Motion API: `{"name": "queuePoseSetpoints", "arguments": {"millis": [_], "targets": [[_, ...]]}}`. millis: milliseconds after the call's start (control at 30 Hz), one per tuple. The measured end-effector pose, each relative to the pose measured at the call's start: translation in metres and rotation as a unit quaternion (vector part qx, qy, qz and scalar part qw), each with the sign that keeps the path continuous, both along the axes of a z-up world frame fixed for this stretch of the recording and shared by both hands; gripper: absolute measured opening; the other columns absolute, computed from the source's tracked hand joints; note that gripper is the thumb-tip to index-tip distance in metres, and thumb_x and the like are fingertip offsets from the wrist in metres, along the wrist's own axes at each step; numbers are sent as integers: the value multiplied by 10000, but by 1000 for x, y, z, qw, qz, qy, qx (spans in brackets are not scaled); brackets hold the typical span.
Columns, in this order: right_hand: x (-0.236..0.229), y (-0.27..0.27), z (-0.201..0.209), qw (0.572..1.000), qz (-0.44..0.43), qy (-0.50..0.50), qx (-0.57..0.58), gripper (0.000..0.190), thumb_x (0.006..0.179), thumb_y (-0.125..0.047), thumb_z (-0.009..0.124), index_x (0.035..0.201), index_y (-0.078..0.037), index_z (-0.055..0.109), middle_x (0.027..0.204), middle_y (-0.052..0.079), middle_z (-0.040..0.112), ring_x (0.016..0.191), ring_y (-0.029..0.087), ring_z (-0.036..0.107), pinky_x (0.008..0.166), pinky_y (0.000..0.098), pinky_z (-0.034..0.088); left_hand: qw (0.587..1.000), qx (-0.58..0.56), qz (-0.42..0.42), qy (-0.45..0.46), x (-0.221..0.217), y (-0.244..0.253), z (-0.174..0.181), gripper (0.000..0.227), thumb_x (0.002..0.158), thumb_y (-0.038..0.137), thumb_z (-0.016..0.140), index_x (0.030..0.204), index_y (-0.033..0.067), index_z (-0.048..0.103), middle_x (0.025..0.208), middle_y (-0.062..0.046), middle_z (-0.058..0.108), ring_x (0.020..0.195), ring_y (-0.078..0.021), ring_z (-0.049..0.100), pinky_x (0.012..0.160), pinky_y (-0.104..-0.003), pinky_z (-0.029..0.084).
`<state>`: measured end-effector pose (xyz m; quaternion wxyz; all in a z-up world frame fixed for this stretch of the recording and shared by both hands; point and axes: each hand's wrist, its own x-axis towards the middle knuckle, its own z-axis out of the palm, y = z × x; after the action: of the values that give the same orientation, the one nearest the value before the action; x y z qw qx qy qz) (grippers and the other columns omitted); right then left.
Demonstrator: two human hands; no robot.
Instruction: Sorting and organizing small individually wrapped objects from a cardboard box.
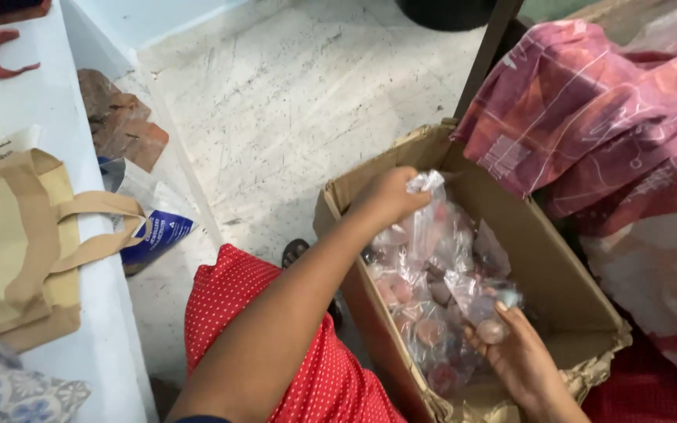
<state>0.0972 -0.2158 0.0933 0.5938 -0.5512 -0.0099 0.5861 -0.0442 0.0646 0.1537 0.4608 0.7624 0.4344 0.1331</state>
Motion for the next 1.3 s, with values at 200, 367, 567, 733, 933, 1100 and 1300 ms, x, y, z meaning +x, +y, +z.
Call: {"name": "queuePoseSetpoints", "arguments": {"millis": [200, 367, 567, 733, 933, 1100, 1300], "targets": [[1, -4, -28, 996, -9, -81, 32, 395, 1019, -323, 503, 1292, -53, 597, 1215, 120, 645, 1051, 243, 612, 961, 425, 482, 983, 0, -2, 181, 5, -29, 58, 519, 747, 466, 700, 1242, 313, 663, 1041, -58, 773, 1064, -284, 674, 935, -577, 410], [-12, -7, -19, 975, 33, -218, -1, 383, 1015, -329, 542, 1265, -55, 632, 1184, 75, 663, 1074, 175, 597, 938, 345, 454, 991, 55, -27, 119, 10, -21, 20, 460, 757, 461, 691, 1169, 261, 734, 1106, -103, 760, 1101, -345, 677, 983, -548, 424], [-6, -7, -39, 967, 90, -229, -72, 457, 903, -257, 691, 1324, -91, 629, 1133, 101, 708, 1017, 217, 619, 857, 368, 493, 994, 59, -51, 80, 14, -18, 5, 439, 773, 435, 697, 1136, 189, 731, 995, -133, 780, 955, -300, 743, 856, -446, 551], [10, -6, -66, 888, 189, -412, 78, 658, 716, -99, 843, 1322, -70, 589, 1211, 98, 661, 1114, 210, 581, 916, 358, 469, 992, 105, -56, 30, 18, -9, -20, 410, 749, 414, 718, 1078, 170, 734, 986, -140, 757, 925, -320, 728, 810, -455, 556], [10, -12, -83, 913, 204, -354, -7, 621, 738, -37, 862, 1278, -72, 558, 1190, 98, 581, 1054, 192, 550, 836, 321, 501, 993, 86, -63, 55, 15, -18, -10, 378, 779, 416, 705, 1050, 153, 730, 946, -147, 765, 913, -326, 736, 809, -456, 559], [4, -6, -58, 886, 230, -400, -39, 601, 726, -10, 827, 1258, -108, 565, 1113, 50, 629, 930, 185, 592, 772, 318, 516, 989, 113, -69, 58, 18, -17, -19, 429, 756, 416, 729, 1094, 151, 723, 990, -148, 753, 940, -330, 725, 812, -454, 562], [0, 3, -46, 849, 251, -466, 8, 669, 655, -13, 861, 1259, -102, 587, 1121, 108, 674, 1035, 202, 640, 873, 317, 537, 994, 60, -61, 73, 15, -24, 0, 412, 777, 414, 697, 1083, 140, 729, 953, -148, 773, 920, -321, 746, 807, -450, 567]]}}
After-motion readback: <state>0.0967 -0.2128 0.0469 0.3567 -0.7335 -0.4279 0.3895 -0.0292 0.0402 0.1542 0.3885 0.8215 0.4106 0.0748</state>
